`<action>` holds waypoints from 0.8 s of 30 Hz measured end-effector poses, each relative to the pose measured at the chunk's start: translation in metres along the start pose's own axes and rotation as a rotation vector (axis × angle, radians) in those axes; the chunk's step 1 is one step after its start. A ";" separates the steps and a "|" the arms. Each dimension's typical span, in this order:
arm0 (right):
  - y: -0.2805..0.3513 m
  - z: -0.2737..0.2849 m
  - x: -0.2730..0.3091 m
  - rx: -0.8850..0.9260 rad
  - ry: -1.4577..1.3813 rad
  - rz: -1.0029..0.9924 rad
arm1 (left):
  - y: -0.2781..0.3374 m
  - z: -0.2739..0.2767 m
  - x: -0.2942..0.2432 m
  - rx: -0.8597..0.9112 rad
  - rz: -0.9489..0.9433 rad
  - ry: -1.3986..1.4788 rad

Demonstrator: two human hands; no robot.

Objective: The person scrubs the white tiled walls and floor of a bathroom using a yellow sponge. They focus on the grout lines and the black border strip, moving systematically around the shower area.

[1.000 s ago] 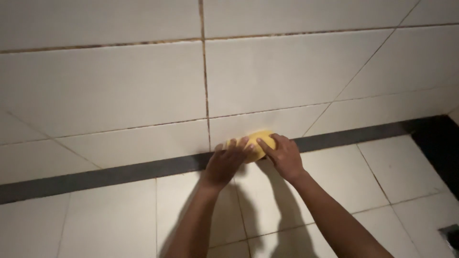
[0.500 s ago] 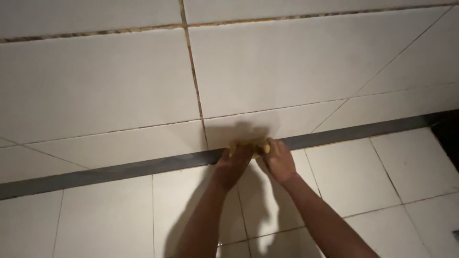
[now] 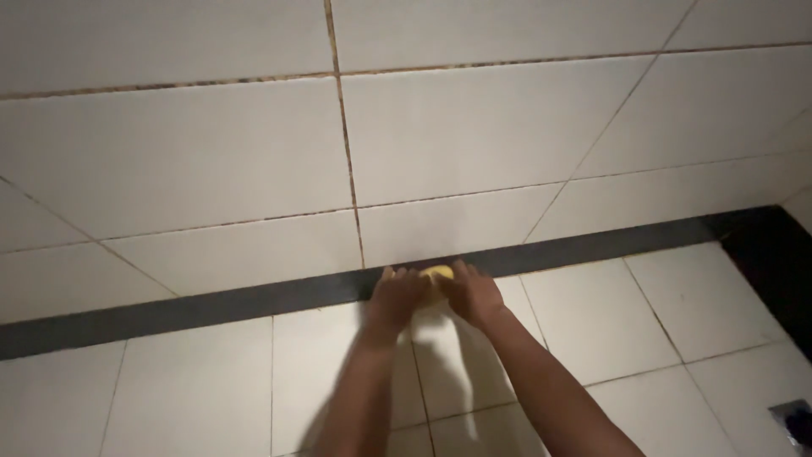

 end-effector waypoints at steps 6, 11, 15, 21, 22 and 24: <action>0.019 0.023 -0.008 -0.284 0.053 0.151 | 0.015 0.097 -0.033 -0.152 -0.031 0.081; 0.019 0.008 -0.029 -0.407 0.027 0.168 | 0.014 0.109 -0.045 -0.374 -0.150 -0.012; 0.032 0.031 -0.041 -0.582 0.028 0.112 | -0.001 0.104 -0.052 -0.444 -0.108 -0.137; 0.046 0.055 -0.051 -0.818 -0.029 0.064 | -0.013 0.118 -0.067 -0.492 -0.185 -0.288; 0.043 0.049 -0.051 -0.805 -0.035 0.061 | -0.014 0.109 -0.063 -0.480 -0.185 -0.280; 0.044 0.049 -0.053 -0.963 0.052 0.010 | -0.007 0.108 -0.061 -0.739 -0.229 -0.343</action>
Point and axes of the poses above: each hand's wrist, its own y-axis away from the middle knuckle, its own z-axis out of the back of the hand, x = y × z, the point moved 7 cm from there along -y, towards the middle knuckle, and after that the axes turned 14 degrees about y, right-handed, at the moved point
